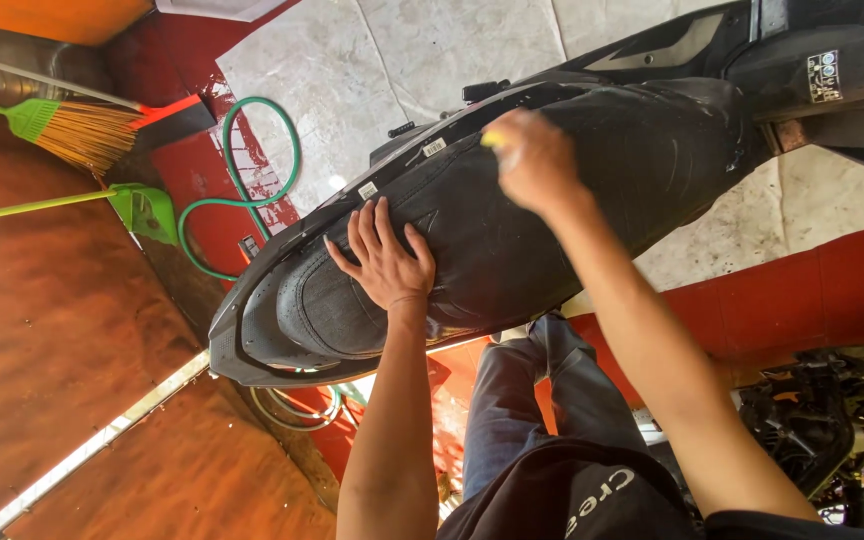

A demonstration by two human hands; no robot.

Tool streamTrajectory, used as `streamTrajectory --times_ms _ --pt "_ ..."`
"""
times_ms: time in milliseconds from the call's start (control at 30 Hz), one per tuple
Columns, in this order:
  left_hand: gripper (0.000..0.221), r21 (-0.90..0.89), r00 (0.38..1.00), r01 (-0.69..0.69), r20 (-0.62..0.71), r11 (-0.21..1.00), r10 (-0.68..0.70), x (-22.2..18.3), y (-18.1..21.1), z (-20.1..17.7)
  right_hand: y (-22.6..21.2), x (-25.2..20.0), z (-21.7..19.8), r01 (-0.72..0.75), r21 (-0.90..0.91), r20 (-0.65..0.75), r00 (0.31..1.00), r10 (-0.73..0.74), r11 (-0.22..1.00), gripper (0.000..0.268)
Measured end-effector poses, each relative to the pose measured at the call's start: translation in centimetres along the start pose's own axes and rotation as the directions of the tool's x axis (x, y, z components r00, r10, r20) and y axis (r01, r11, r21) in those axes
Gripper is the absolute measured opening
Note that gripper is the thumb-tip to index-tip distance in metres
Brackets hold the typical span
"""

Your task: The person scrubs the black seat of a motorcycle with a yellow sponge and soapy water. They use their left hand to hold the seat steady while scrubbing with their right hand.

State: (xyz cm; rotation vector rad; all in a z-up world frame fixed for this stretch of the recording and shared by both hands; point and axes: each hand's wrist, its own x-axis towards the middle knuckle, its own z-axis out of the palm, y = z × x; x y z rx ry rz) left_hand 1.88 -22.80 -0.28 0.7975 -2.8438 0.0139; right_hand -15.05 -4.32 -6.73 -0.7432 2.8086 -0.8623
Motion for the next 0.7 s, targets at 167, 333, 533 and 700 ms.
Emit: streamTrajectory --times_ms 167,333,533,700 --pt "0.054 0.000 1.000 -0.004 0.010 1.000 0.004 0.0 -0.1 0.0 -6.4 -7.1 -4.3 0.185 0.108 0.018 0.982 -0.188 0.977 0.051" --pt "0.054 -0.009 0.999 0.013 0.035 1.000 -0.013 0.2 0.0 -0.4 0.8 -11.5 -5.9 0.194 -0.007 -0.004 0.981 -0.195 0.981 0.051" --pt "0.047 -0.109 1.000 -0.003 0.022 0.994 0.006 1.1 1.0 -2.9 6.0 -3.5 -6.3 -0.244 -0.117 -0.063 0.969 0.238 0.963 0.033" --pt "0.046 -0.088 0.997 -0.052 -0.067 0.995 0.046 1.2 1.3 -3.5 -3.2 1.5 -4.8 0.074 -0.039 0.034 0.997 -0.073 0.997 0.047"
